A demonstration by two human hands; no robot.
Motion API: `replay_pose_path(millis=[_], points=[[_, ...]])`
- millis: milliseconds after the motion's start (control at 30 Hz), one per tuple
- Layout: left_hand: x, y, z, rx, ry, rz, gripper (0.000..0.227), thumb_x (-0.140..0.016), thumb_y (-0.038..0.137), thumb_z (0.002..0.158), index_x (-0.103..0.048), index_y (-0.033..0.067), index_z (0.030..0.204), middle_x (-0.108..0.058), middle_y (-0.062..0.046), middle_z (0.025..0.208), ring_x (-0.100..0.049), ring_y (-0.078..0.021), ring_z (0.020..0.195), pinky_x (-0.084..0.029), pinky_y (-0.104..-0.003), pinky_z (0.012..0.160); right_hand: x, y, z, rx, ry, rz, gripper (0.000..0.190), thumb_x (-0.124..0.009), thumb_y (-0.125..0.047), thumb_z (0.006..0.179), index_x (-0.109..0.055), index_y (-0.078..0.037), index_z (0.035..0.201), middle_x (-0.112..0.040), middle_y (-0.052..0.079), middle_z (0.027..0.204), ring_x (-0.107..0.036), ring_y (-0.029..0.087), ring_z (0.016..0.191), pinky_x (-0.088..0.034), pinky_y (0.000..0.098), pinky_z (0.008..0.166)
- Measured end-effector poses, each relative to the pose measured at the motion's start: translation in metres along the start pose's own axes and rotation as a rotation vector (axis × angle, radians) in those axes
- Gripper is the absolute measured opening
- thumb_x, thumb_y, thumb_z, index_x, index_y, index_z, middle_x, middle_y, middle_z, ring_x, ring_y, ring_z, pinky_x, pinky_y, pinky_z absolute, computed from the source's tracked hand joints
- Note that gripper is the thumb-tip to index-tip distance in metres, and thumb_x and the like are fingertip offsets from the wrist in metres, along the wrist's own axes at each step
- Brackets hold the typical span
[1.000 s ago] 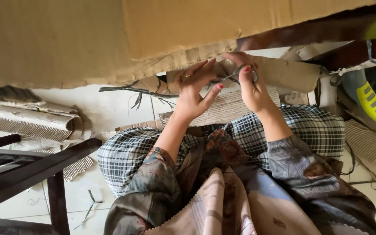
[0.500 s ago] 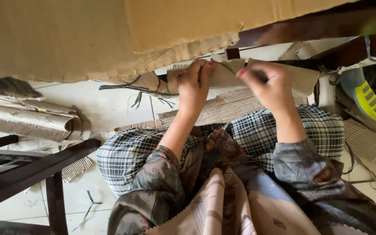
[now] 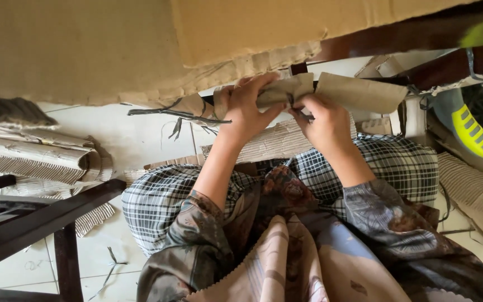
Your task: Wrapping wooden chair frames with protective cardboard and securing it with plastic string.
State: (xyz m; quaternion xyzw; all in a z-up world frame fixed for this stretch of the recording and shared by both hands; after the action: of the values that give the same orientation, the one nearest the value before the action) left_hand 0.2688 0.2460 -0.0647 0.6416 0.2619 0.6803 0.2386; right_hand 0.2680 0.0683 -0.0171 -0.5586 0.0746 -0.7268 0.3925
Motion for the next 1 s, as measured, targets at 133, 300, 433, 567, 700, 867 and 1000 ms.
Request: replay_pose_path(millis=[133,300,433,567,700,867,1000], points=[[0.015,0.017,-0.004,-0.064,0.143,0.066,0.054,-0.083,0.041,0.082,-0.067,0.0139,0.125,-0.077,-0.007,0.116,-0.060,-0.0248,0.131,-0.032,-0.046,0.104,0.019,0.015,-0.011,-0.098,-0.035,-0.082,0.024,-0.090,-0.028,0.084,-0.073,-0.015,0.094,-0.073,0.008,0.076,-0.074,0.034,0.073,-0.061,0.0439,0.060],[-0.013,-0.012,0.001,-0.068,0.158,0.043,0.048,-0.085,0.044,0.082,-0.068,0.0294,0.124,-0.073,0.010,0.126,-0.051,-0.0144,0.140,-0.028,-0.046,0.106,0.061,0.031,-0.023,-0.239,0.054,-0.088,0.068,-0.093,-0.017,0.083,-0.052,-0.014,0.137,-0.075,0.016,0.086,-0.075,0.040,0.084,-0.061,0.0510,0.075],[-0.011,-0.012,0.000,-0.053,0.165,0.009,0.045,-0.084,0.046,0.082,-0.070,0.0290,0.122,-0.072,0.011,0.126,-0.050,-0.0136,0.140,-0.026,-0.048,0.108,0.056,0.027,-0.018,-0.217,0.099,0.034,0.069,-0.091,-0.006,0.085,-0.048,-0.003,0.140,-0.073,0.026,0.086,-0.073,0.046,0.082,-0.062,0.0555,0.074],[-0.007,-0.009,0.000,-0.075,0.201,0.021,0.047,-0.085,0.045,0.084,-0.070,0.0267,0.124,-0.073,0.010,0.126,-0.051,-0.0136,0.140,-0.025,-0.046,0.107,0.056,0.036,-0.012,-0.358,0.085,0.048,0.060,-0.088,-0.017,0.090,-0.048,-0.014,0.134,-0.076,0.010,0.081,-0.076,0.031,0.080,-0.060,0.0460,0.075],[0.008,0.004,-0.006,-0.092,0.249,0.010,0.042,-0.085,0.045,0.083,-0.072,0.0273,0.118,-0.074,0.010,0.124,-0.053,-0.0136,0.138,-0.025,-0.044,0.106,0.059,0.035,-0.002,-0.351,0.081,0.028,0.062,-0.090,-0.014,0.085,-0.050,-0.012,0.133,-0.074,0.017,0.080,-0.075,0.038,0.078,-0.061,0.0489,0.075],[0.000,-0.004,-0.003,-0.115,0.279,-0.004,0.039,-0.085,0.045,0.082,-0.072,0.0306,0.116,-0.074,0.011,0.121,-0.054,-0.0140,0.137,-0.026,-0.044,0.104,0.059,0.060,0.003,-0.149,0.240,-0.072,0.038,-0.094,-0.017,0.085,-0.063,-0.014,0.107,-0.075,0.004,0.074,-0.076,0.027,0.071,-0.061,0.0367,0.066],[0.016,0.014,-0.008,-0.115,0.331,0.023,0.044,-0.072,0.066,0.087,-0.069,0.0303,0.113,-0.075,0.011,0.115,-0.057,-0.0125,0.135,-0.027,-0.039,0.101,0.069,0.028,0.029,-0.009,0.329,-0.015,0.028,-0.093,-0.006,0.085,-0.071,-0.013,0.102,-0.075,0.006,0.076,-0.076,0.031,0.070,-0.062,0.0379,0.061]])
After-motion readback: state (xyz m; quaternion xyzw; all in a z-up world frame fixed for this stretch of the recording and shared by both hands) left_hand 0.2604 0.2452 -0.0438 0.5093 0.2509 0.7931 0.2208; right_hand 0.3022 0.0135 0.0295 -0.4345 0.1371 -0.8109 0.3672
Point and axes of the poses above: each hand's wrist, its own z-axis towards the middle knuckle, its own x-axis out of the back of the hand, y = z × x, the point moved 10 cm from there along z, towards the middle knuckle
